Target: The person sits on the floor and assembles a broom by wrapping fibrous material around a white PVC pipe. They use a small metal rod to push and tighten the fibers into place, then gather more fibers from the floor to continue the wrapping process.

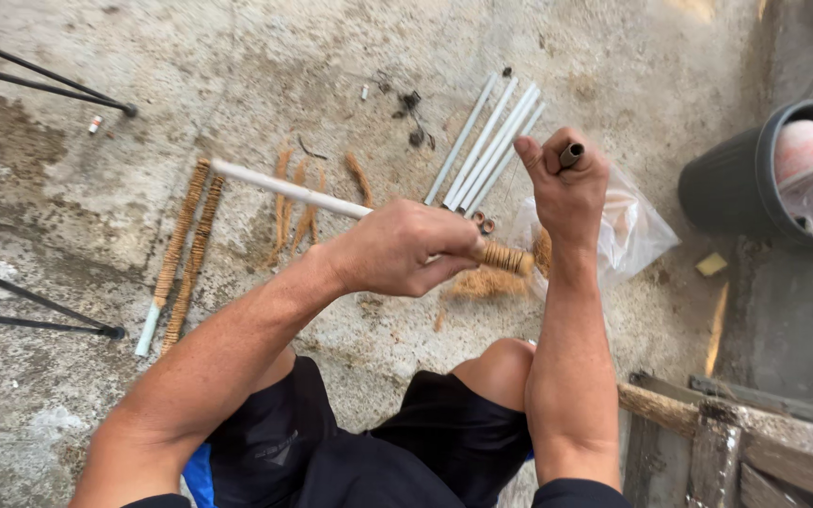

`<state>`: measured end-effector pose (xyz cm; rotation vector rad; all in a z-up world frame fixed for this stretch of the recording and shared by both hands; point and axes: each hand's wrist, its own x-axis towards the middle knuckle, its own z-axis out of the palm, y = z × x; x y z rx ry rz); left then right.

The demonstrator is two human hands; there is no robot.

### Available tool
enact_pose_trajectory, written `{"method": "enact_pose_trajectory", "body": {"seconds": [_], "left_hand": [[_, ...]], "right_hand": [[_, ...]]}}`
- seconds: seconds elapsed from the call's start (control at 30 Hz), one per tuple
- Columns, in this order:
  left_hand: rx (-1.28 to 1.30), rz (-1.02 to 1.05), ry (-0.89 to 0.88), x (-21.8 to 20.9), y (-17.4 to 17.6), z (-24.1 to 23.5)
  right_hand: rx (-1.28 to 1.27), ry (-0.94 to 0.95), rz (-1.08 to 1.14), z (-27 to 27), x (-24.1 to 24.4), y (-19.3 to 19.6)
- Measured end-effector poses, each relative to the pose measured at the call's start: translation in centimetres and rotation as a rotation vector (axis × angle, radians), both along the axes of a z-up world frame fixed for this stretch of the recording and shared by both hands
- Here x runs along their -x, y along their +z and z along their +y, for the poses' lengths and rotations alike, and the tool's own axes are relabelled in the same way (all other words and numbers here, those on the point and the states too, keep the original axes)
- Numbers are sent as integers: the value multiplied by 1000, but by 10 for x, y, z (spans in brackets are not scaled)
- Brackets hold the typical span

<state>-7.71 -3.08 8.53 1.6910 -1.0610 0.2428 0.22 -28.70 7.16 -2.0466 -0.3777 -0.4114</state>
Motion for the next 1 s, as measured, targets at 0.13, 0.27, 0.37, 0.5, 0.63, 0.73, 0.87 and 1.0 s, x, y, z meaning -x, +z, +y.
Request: {"method": "enact_pose_trajectory", "body": {"seconds": [0.13, 0.27, 0.37, 0.5, 0.63, 0.73, 0.87, 1.0], "left_hand": [[173, 305, 96, -24, -12, 17], [518, 502, 254, -50, -28, 48], [694, 521, 320, -65, -37, 65], [665, 529, 405, -73, -50, 74], [540, 495, 493, -77, -58, 77], [464, 493, 562, -78, -61, 77], [420, 452, 606, -81, -63, 75], [389, 484, 628, -83, -65, 71]], "right_hand": [[-170, 59, 153, 23, -5, -9], [-369, 110, 282, 57, 5, -17], [-540, 209, 326, 77, 19, -14], [-637, 334, 278, 90, 41, -7], [-313, 258, 130, 102, 59, -5], [-228, 288, 123, 109, 68, -3], [-136, 345, 148, 113, 84, 6], [60, 353, 94, 120, 96, 20]]}}
